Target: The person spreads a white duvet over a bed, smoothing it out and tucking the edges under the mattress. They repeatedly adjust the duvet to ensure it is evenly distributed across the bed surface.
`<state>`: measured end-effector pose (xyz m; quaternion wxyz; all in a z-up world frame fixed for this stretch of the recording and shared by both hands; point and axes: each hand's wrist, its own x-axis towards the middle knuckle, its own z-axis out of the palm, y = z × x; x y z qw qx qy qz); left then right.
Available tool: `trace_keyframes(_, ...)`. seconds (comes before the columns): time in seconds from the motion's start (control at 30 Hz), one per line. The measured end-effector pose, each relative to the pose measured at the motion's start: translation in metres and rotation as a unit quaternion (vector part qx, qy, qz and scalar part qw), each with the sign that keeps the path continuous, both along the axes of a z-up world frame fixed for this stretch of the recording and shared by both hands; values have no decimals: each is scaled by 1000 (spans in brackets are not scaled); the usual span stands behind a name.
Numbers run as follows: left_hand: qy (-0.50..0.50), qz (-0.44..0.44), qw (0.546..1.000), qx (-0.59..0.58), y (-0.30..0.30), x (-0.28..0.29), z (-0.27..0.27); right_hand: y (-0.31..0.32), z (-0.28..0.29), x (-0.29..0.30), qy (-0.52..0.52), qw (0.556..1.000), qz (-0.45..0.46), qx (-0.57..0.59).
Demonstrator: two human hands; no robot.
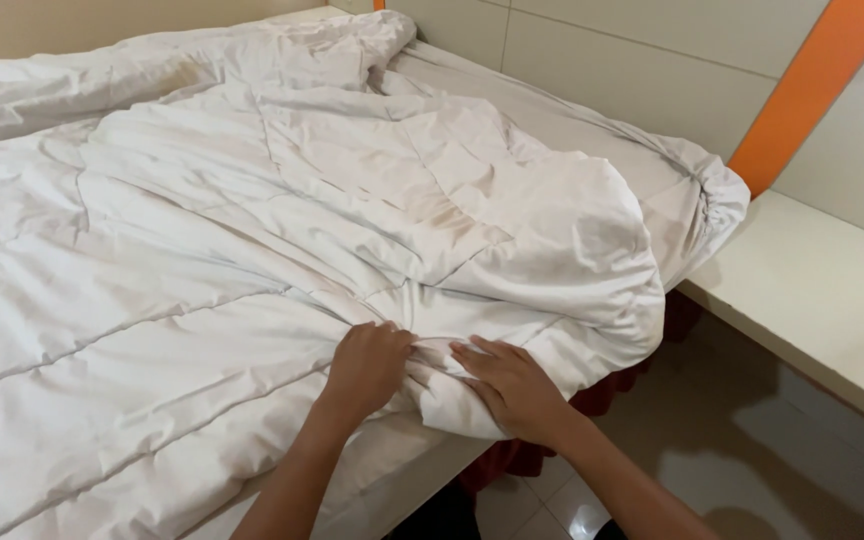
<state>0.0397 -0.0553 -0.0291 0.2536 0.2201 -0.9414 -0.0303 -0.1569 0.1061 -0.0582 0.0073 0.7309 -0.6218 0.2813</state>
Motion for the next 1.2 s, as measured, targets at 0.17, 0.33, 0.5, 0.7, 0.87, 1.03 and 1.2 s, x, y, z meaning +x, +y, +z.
trace_keyframes(0.17,-32,-8,999,24,1,-2,19,0,11,-6,4,1000,-6,22)
trace_keyframes(0.33,-10,-21,996,91,-18,-26,18,-19,9,-47,113,988,-42,-97)
trace_keyframes(0.5,-37,-5,997,60,-32,-66,21,-33,67,-76,204,957,-182,-97)
trace_keyframes(0.7,-46,17,998,39,-55,-110,7,-56,58,-118,236,947,-206,-71)
trace_keyframes(0.87,-45,19,998,29,-85,-147,-37,-76,31,-140,248,942,-221,-38)
trace_keyframes(1.03,-14,25,999,-25,-112,-180,-65,-97,21,-161,218,951,-219,-22)
trace_keyframes(1.2,-39,34,998,40,-111,-191,-53,-117,2,-181,237,945,-224,3)
